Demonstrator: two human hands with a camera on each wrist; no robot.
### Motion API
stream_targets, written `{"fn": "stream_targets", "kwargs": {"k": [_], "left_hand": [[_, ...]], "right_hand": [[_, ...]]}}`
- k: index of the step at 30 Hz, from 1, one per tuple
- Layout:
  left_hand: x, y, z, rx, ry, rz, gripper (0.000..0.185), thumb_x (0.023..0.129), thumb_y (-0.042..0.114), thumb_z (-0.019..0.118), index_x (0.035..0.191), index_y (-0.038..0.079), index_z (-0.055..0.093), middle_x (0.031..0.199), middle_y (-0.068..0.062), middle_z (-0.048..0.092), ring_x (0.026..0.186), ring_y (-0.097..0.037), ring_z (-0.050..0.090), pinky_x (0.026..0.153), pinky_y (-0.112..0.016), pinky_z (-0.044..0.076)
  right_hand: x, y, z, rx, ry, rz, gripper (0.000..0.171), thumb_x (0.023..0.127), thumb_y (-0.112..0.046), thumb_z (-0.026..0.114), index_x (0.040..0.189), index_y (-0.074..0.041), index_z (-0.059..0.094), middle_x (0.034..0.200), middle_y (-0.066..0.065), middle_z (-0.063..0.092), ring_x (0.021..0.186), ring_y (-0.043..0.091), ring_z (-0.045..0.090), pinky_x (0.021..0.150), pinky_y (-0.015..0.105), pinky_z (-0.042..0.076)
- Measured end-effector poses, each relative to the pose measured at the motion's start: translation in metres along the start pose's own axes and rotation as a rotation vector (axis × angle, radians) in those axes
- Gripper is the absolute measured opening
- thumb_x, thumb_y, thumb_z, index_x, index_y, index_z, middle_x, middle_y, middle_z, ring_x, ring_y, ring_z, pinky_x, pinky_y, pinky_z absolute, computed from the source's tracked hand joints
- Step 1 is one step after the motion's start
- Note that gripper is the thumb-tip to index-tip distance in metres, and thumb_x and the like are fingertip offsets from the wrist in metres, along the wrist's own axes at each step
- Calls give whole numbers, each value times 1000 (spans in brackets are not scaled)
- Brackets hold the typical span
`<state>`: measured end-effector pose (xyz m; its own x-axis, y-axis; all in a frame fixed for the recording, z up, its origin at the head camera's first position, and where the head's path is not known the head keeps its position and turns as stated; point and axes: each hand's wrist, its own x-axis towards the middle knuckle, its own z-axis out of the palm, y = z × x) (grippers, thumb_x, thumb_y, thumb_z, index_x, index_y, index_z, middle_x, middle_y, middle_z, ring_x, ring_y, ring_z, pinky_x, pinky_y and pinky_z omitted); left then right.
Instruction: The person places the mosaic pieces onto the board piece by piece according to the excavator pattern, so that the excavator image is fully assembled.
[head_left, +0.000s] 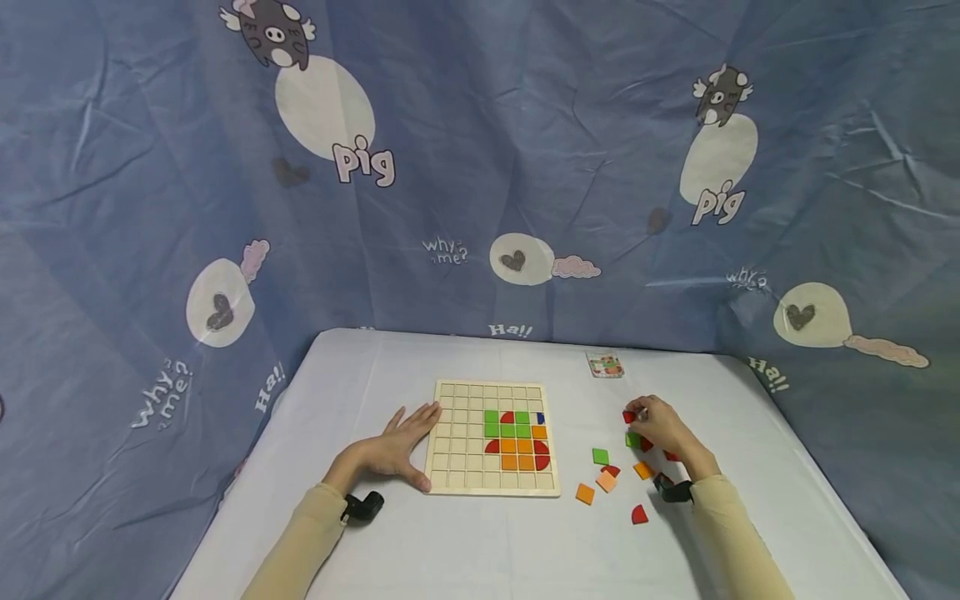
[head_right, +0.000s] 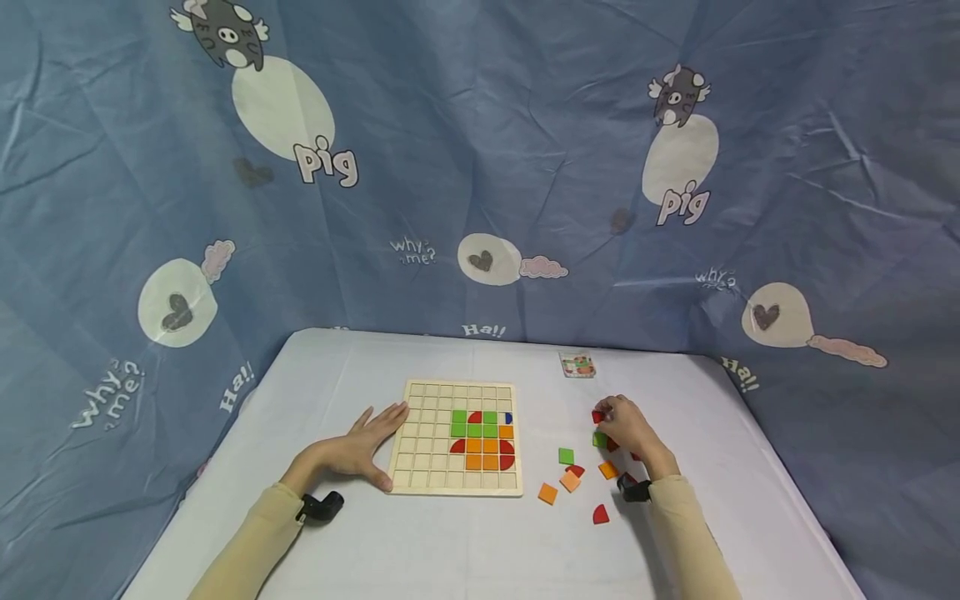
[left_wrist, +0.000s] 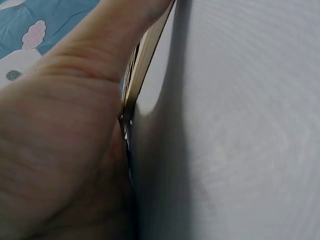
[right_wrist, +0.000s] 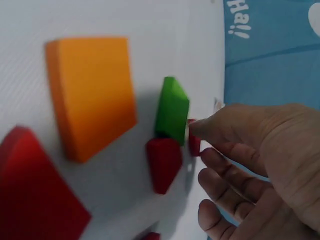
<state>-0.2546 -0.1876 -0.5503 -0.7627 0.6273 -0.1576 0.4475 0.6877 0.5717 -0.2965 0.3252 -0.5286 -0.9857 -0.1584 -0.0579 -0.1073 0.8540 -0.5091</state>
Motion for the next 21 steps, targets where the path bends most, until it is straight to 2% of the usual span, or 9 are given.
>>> {"fn": "stream_targets", "kwargs": {"k": [5, 15, 18, 21], "left_hand": [[0, 0, 0, -5, 1, -2, 132, 63, 59, 82, 155, 7, 4, 164, -9, -3, 151, -29, -5, 118, -57, -14], [0, 3, -1, -13, 2, -1, 131, 63, 57, 83, 155, 7, 4, 164, -9, -2, 151, -28, -5, 118, -56, -14], [1, 3, -1, -14, 6, 1, 131, 63, 57, 83, 155, 6, 5, 164, -10, -2, 151, -28, -5, 118, -57, -14], [1, 1, 0, -8, 7, -3, 132, 62, 58, 83, 155, 7, 5, 164, -9, -2, 151, -28, -5, 118, -56, -13]], "right_hand": [[2, 3, 3, 2, 4, 9, 27, 84, -12, 71, 108, 0, 66, 102, 15, 59, 84, 22, 54, 76, 37, 50], [5, 3, 3, -1, 16, 66, 24, 85, -11, 71, 106, -1, 66, 105, 16, 58, 88, 24, 54, 80, 42, 53], [7, 2, 1, 3, -2, 89, 23, 86, -16, 72, 102, -1, 65, 96, 12, 61, 82, 22, 55, 71, 35, 52], [9, 1, 3, 9, -10, 148, 30, 86, -27, 73, 95, -1, 61, 82, 8, 59, 71, 18, 54, 59, 28, 48]]}}
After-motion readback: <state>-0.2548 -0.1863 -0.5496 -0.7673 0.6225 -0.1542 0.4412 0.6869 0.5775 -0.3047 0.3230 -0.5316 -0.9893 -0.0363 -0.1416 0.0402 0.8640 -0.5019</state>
